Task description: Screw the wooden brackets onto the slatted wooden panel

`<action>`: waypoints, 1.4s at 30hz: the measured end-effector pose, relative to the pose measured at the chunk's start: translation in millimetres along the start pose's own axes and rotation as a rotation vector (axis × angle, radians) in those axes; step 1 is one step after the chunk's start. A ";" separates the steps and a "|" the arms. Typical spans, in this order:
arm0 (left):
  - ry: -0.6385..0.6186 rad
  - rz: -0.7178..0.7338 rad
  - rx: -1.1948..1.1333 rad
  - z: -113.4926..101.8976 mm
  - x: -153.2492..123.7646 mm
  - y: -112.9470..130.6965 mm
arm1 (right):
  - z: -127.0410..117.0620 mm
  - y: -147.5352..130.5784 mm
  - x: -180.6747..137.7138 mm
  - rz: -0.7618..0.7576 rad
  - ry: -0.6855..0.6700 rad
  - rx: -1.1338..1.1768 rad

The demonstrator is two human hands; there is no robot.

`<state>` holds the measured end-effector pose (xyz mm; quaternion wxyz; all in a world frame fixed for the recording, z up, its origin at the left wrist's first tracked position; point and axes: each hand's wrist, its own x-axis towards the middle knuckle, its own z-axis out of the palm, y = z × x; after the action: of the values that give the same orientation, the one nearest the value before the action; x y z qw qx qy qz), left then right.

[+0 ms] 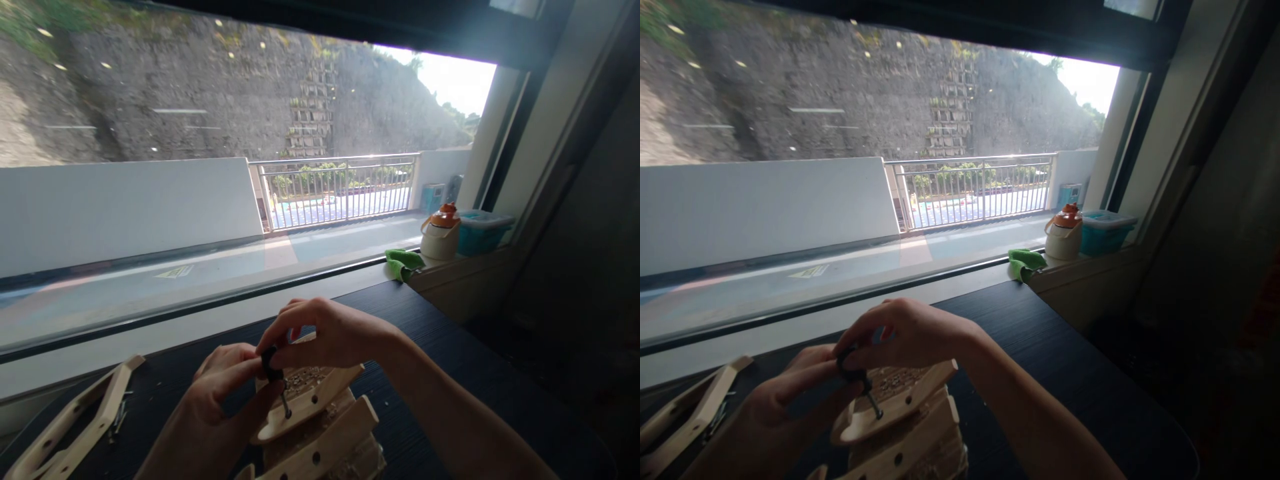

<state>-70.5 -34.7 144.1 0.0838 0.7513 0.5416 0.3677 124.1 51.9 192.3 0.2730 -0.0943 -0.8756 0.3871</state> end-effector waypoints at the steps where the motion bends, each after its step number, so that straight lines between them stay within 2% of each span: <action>1: 0.002 -0.003 -0.001 0.3 0.2 0.0 | 0.1 -0.7 -0.2 0.020 -0.003 0.000; 8: -0.001 -0.024 -0.043 3.7 0.9 -1.5 | 2.4 -4.5 -2.1 0.093 0.024 -0.034; 11: -0.044 -0.093 -0.108 2.3 0.9 -0.9 | 3.0 -4.4 -1.1 0.083 0.026 -0.026; 17: -0.171 -0.218 -0.255 -1.3 1.4 0.9 | 2.4 -2.8 0.4 -0.033 0.007 0.030; 24: -0.180 -0.412 -0.361 -1.7 1.7 -0.1 | 3.8 -3.6 0.1 0.066 0.022 0.034; 30: -0.165 -0.265 -0.322 -6.4 5.9 9.7 | 3.9 -4.0 -0.2 0.115 0.050 0.021; 32: -0.152 -0.268 -0.314 -5.6 5.0 9.3 | 4.1 -4.2 -0.2 0.116 0.048 0.022; 37: -0.120 -0.400 -0.308 -0.5 0.8 6.3 | 5.6 -7.0 -0.4 0.195 0.027 0.048; 42: -0.103 -0.278 -0.330 -0.1 2.4 9.2 | 7.3 -6.2 0.3 0.192 0.028 0.070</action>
<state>-63.3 -36.3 150.1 0.2830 0.6634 0.5673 0.3974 120.0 43.2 192.9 0.2502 -0.1735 -0.8447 0.4402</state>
